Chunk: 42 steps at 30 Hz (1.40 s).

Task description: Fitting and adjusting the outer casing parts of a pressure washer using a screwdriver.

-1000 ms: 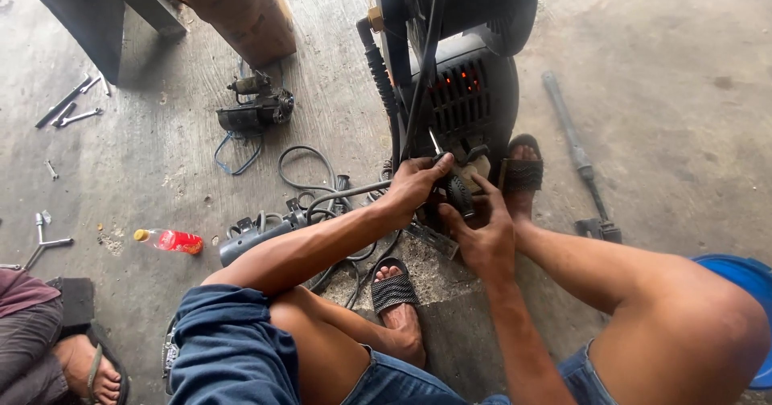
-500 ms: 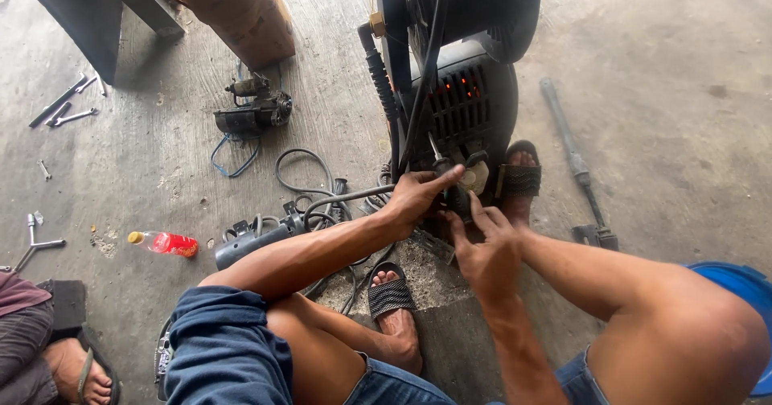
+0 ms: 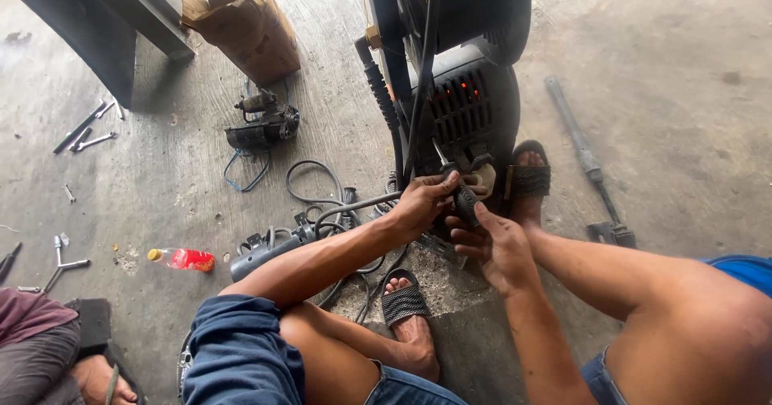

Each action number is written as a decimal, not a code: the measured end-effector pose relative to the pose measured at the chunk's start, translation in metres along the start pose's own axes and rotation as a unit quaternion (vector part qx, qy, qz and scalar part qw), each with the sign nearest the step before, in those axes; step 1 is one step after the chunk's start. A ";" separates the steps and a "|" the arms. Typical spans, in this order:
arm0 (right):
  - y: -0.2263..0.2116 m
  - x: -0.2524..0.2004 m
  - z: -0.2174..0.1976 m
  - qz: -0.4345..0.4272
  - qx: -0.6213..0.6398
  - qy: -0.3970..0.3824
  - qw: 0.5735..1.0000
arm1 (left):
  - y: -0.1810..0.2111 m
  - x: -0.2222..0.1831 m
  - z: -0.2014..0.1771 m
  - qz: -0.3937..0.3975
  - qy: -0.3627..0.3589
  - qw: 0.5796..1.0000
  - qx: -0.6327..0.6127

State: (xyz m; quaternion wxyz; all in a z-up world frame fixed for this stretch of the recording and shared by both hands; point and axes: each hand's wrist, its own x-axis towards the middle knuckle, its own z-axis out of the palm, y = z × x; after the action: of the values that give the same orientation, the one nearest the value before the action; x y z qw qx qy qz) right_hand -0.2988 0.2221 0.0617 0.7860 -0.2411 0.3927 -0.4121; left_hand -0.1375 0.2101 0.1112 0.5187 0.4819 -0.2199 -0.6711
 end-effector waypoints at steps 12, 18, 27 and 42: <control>-0.012 -0.034 0.034 -0.191 -0.391 0.138 0.890 | -0.029 0.032 -0.028 0.006 0.089 0.994 0.070; -0.027 -0.048 0.053 -0.185 -0.353 0.127 0.908 | -0.030 0.026 -0.028 0.012 0.040 0.999 0.015; -0.015 -0.039 0.038 -0.390 -0.403 0.136 0.817 | -0.020 0.009 -0.008 0.018 0.066 0.996 0.058; -0.006 -0.029 0.027 -0.361 -0.478 0.171 0.783 | -0.014 0.002 -0.013 -0.009 0.024 1.000 0.014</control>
State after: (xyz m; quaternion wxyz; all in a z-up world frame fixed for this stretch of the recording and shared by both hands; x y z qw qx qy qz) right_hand -0.2902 0.2446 0.0938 0.2841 -0.6353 0.5517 -0.4597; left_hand -0.1326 0.2159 0.0935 0.5112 0.5067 -0.2125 -0.6609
